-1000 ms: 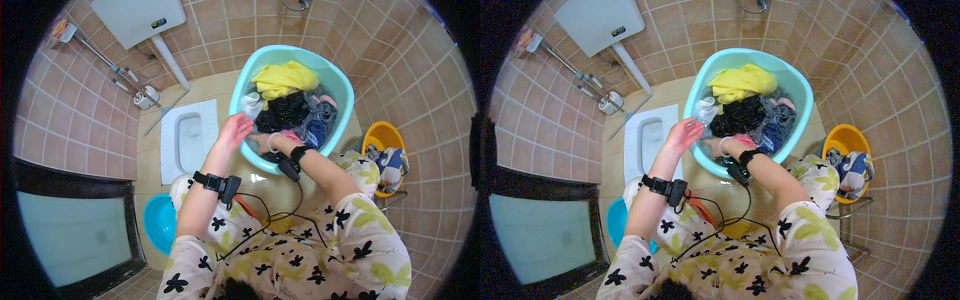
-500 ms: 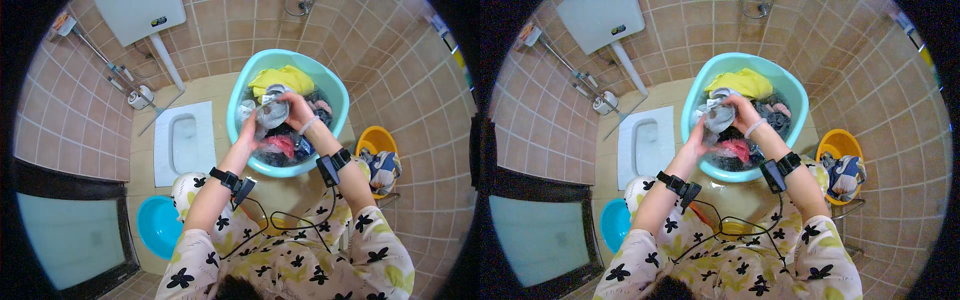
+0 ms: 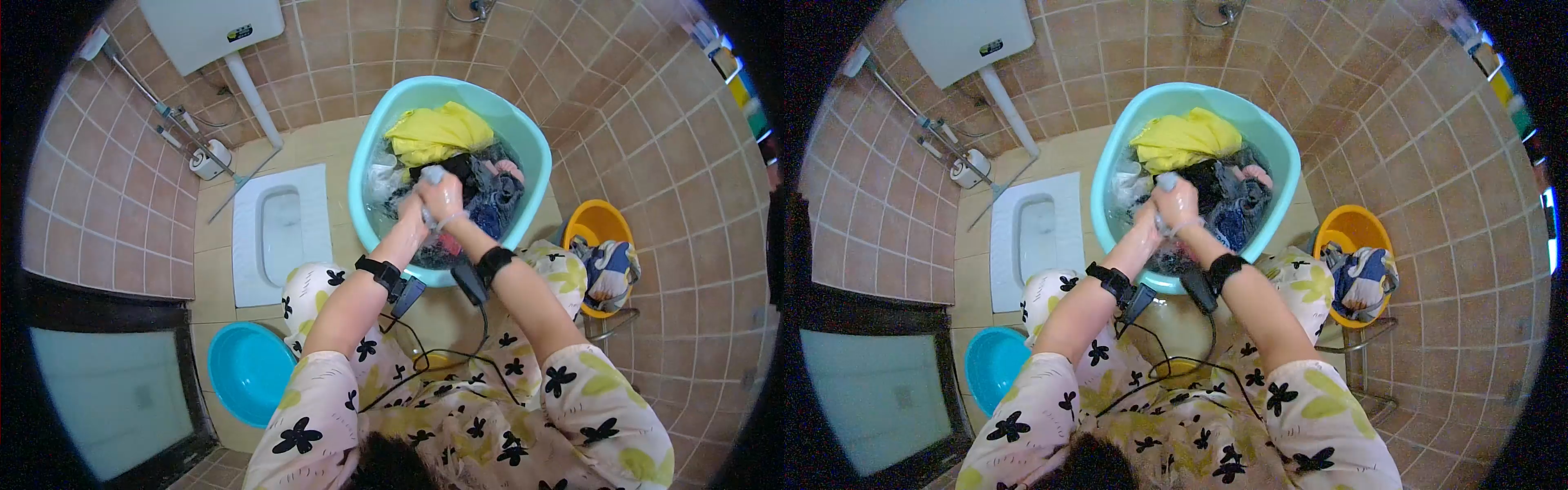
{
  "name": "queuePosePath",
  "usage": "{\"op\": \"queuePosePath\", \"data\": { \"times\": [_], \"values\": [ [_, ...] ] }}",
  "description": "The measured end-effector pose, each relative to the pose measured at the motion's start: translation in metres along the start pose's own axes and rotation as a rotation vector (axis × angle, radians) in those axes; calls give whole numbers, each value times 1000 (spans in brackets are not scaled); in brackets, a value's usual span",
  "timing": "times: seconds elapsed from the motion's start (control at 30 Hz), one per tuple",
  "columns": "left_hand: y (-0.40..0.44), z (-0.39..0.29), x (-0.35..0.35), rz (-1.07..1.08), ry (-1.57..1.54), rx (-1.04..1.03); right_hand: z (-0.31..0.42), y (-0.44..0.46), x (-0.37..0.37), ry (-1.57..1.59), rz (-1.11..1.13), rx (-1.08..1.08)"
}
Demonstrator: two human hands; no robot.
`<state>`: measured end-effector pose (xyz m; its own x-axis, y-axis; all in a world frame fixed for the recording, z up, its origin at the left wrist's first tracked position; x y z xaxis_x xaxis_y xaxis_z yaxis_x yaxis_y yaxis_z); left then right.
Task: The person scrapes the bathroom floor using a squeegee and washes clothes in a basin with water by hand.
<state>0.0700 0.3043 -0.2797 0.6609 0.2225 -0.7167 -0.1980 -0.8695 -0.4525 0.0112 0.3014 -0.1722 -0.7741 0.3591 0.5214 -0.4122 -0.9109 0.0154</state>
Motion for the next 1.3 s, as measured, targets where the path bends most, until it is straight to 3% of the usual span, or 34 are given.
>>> {"op": "queuePosePath", "data": {
  "times": [0.03, 0.17, 0.23, 0.27, 0.33, 0.37, 0.4, 0.43, 0.47, 0.53, 0.6, 0.63, 0.67, 0.73, 0.77, 0.8, 0.83, 0.87, 0.9, 0.93, 1.0, 1.07, 1.13, 1.17, 1.27, 1.3],
  "values": [
    [-14, -5, -11, 1, -14, 0, -34, 22, 0, 48, -28, -84],
    [-4, -4, -10, 20, 204, -75, -48, 38, 34, -214, 0, -17],
    [4, -38, -4, 24, 803, -359, -73, 48, 58, -359, -82, -74],
    [3, -55, -8, 18, 1113, -491, -70, 50, 70, -436, -178, 96],
    [4, -55, 0, -2, 1228, -469, -73, 48, 84, -449, -18, -43],
    [9, -41, 5, 84, 1521, -438, -69, 43, 72, -545, 64, 143],
    [15, -25, 11, 181, 1815, -388, -78, 38, 69, -541, 70, 136],
    [21, -10, 19, 227, 1808, -242, -86, 25, 51, -699, 279, 163],
    [26, -4, 23, 232, 1812, -232, -95, 14, 36, -853, 488, 190],
    [30, 12, 35, 248, 1816, -61, -114, 16, 19, -833, 565, 98],
    [43, 19, 42, 369, 1856, -41, -151, 22, -8, -978, 609, 47],
    [49, 29, 47, 469, 1871, 68, -141, 17, -10, -934, 597, 3],
    [54, 38, 51, 569, 1880, 173, -194, 27, -39, -1024, 724, 84],
    [67, 41, 61, 503, 1902, 103, -299, 43, -95, -1153, 975, 277],
    [84, 42, 71, 405, 1771, -46, -206, 24, -76, -1002, 880, 421],
    [92, 35, 74, 309, 1631, -188, -219, 33, -87, -1000, 874, 427],
    [90, 30, 69, 308, 1633, -196, -263, 39, -110, -1294, 1048, 530],
    [87, 25, 73, 83, 1295, -62, -294, 42, -117, -1598, 1213, 628],
    [81, 27, 79, -125, 943, 71, -148, 31, -55, -1273, 819, 254],
    [77, 25, 72, -121, 944, 71, -147, 31, -52, -1274, 816, 251],
    [66, 8, 51, -147, 730, -194, -154, 50, -18, -227, 429, -423],
    [42, 1, 30, -252, 450, -100, -75, 20, 15, 293, 397, -420],
    [31, 16, 7, 96, 59, 198, -27, 4, 29, 515, 476, -424],
    [22, 18, -6, 199, -62, 295, -2, -5, 35, 457, 444, -325],
    [34, 2, -17, 250, -241, 135, 38, -27, 26, 148, 327, -93],
    [40, -3, -15, 251, -269, 81, 54, -34, 30, 21, 189, 69]
  ]
}}
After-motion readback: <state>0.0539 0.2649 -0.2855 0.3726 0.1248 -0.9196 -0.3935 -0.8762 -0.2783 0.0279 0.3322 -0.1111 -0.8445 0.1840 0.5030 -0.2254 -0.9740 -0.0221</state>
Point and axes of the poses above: each hand's wrist, its own y-axis towards the middle knuckle, its own x-axis out of the back of the hand, z = x × y, the point moved 7 cm from there along y, towards the middle knuckle, and after that the axes turned 12 degrees about -x, right-handed, at the moved point
